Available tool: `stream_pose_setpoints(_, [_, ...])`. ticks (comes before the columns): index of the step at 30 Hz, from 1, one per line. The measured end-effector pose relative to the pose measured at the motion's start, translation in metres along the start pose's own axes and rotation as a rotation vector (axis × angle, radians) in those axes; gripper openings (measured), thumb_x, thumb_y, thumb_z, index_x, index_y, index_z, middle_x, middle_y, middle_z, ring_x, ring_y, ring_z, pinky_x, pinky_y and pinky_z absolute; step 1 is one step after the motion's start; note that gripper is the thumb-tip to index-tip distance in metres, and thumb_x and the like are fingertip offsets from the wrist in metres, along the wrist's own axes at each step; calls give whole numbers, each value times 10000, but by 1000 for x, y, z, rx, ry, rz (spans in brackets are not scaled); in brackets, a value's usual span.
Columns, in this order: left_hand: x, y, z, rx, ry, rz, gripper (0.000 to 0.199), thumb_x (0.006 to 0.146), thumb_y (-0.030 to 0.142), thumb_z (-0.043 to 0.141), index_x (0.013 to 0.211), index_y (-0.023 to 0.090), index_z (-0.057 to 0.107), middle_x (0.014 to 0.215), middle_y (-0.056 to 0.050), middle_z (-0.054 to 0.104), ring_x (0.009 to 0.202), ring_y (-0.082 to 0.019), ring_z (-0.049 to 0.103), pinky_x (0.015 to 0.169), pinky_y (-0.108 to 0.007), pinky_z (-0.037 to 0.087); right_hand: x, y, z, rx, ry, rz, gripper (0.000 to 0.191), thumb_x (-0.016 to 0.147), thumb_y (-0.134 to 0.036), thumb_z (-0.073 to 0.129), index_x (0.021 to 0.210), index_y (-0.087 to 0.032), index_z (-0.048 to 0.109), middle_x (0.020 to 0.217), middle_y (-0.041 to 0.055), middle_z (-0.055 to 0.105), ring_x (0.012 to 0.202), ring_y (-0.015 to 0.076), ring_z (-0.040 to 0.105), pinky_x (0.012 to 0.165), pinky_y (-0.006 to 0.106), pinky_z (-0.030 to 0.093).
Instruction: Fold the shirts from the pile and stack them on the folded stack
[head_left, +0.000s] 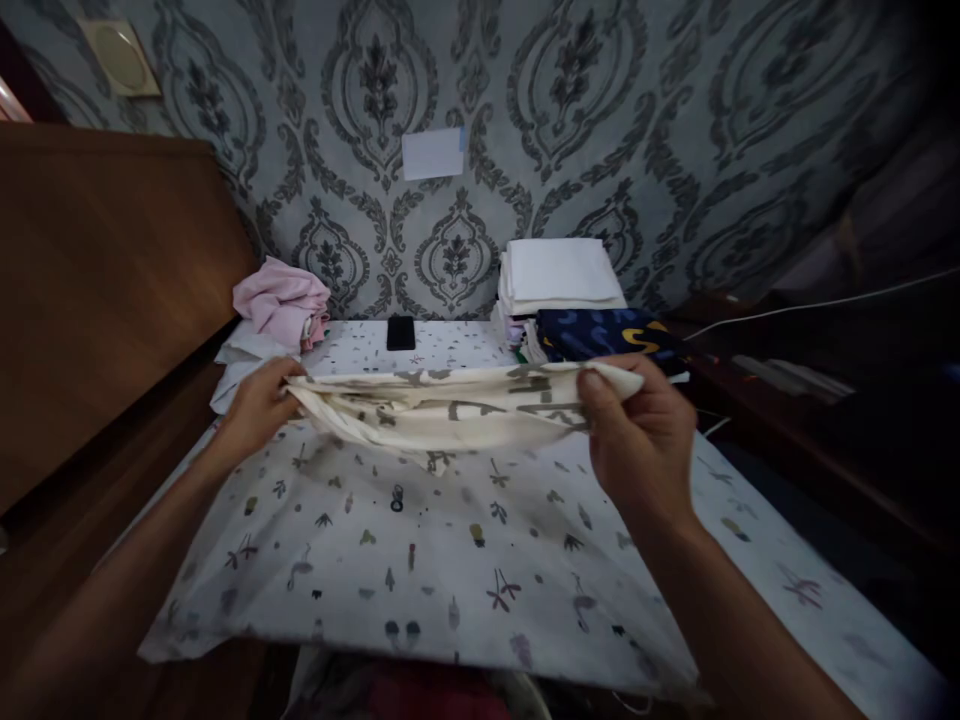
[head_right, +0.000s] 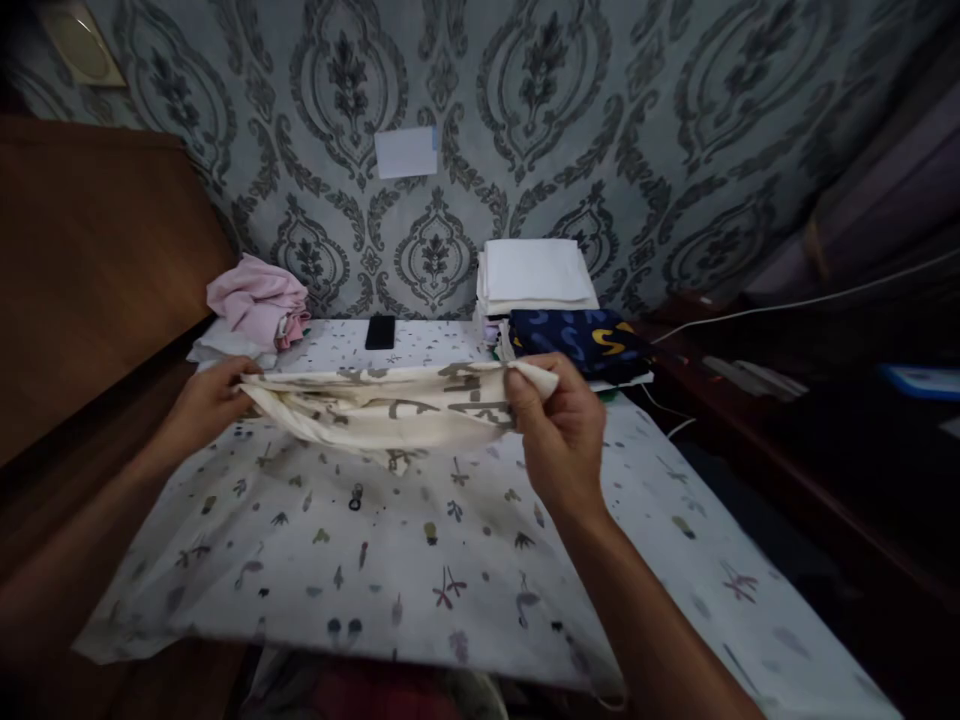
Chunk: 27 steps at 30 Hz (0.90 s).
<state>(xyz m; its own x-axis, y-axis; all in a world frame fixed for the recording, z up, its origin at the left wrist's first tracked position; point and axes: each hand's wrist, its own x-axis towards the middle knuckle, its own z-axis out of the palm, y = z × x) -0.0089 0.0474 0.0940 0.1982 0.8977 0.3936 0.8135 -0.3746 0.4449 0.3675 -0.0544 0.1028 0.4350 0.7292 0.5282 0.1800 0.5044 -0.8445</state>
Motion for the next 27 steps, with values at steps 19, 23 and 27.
stream_pose_setpoints(19, [-50,-5,10,-313,-1120,74,173,828,318,560,884,174,640,899,-29,657,835,-184,608,726,-230,454,-50,96,-72,-1143,-342,32,377,914,-402,499,1180,-194,667,1097,145,677,987,326,641,752,430,521])
stream_pose_setpoints(23, [-53,-2,15,-338,-1148,81,197,844,351,594,893,168,647,903,-34,660,855,-189,602,755,-236,453,-47,85,-20,-994,-611,-197,289,946,-322,513,1127,-189,696,1219,175,646,1146,357,582,925,505,506])
stream_pose_setpoints(27, [-58,4,19,-379,-1200,52,222,847,377,621,925,175,666,924,-32,677,862,-188,608,759,-235,462,-44,88,59,-788,-947,-239,370,947,-262,557,1300,-159,596,1317,164,608,1202,327,549,993,478,486])
